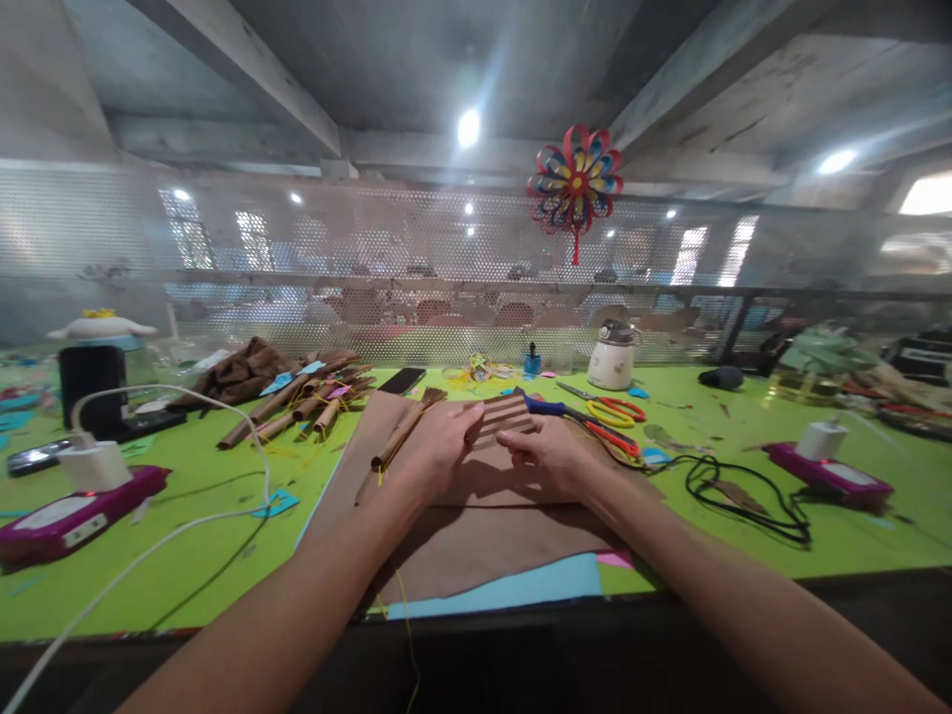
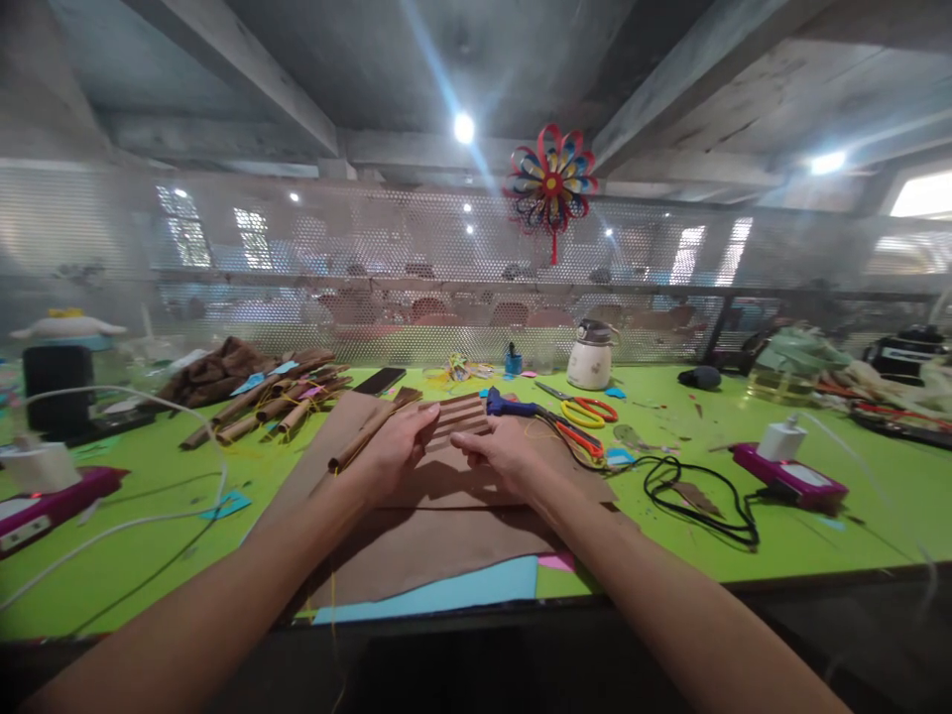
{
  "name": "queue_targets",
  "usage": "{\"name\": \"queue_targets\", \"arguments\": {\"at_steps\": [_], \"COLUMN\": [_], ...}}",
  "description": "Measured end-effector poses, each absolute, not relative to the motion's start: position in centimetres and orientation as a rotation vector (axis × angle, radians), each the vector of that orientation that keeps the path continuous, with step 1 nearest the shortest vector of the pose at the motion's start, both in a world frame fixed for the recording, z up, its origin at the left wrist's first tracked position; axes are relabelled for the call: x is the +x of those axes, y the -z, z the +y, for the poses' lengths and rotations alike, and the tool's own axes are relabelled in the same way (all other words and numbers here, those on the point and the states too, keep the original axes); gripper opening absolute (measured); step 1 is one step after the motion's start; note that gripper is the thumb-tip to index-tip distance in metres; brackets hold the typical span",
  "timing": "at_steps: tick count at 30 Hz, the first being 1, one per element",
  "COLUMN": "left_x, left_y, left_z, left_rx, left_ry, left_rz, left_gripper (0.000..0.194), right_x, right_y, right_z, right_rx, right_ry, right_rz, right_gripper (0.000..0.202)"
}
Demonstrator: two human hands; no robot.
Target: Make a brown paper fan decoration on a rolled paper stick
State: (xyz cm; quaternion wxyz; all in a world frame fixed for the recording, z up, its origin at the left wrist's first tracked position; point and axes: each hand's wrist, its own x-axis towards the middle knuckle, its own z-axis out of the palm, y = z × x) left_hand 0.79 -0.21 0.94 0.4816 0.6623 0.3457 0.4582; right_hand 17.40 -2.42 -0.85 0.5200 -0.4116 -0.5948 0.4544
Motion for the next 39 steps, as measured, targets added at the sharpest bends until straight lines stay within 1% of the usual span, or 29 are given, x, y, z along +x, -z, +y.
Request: {"name": "queue_targets", "arguments": {"at_steps": [3,6,9,15,25,30,39], "left_x": [0.9,0.8,0.5,0.4,0.5,0.7,0.7], "left_y": [-0.9,-1.3,-1.8,-2.4,-2.0,-2.0,-2.1], "left_z": [0.1,0.1,0.0,-0.3,0.5,0.3,0.6], "left_rx": [1.530,1.422,1.313,1.196,1.070,1.055,1.087], "left_ry": [-1.194,-1.158,-1.130,-1.106,-1.020,-1.021,-1.010], "left_rz": [0.762,0.860,0.951,0.930,0.778,0.782,0.808], "left_gripper": [0.028,0.027,0.024,0.012,0.021,0.025,0.026], "right_x": [17.6,18.0,18.5,18.9,19.3,19.2,18.9], "right_y": [0.9,0.7,0.5,0.8,1.3,1.4,1.4], "right_z": [-2.2,-2.1,-1.9,-1.3,-0.4,-0.6,-0.1], "right_rx": [-0.991,-1.015,-1.058,-1.110,-1.112,-1.168,-1.075], "right_ry": [-1.086,-0.992,-0.869,-0.822,-0.726,-0.843,-1.131], "right_rz": [-1.450,-1.509,-1.606,-1.645,-1.704,-1.627,-1.399], "right_gripper": [0.026,0.021,0.022,0.020,0.018,0.018,0.020]}}
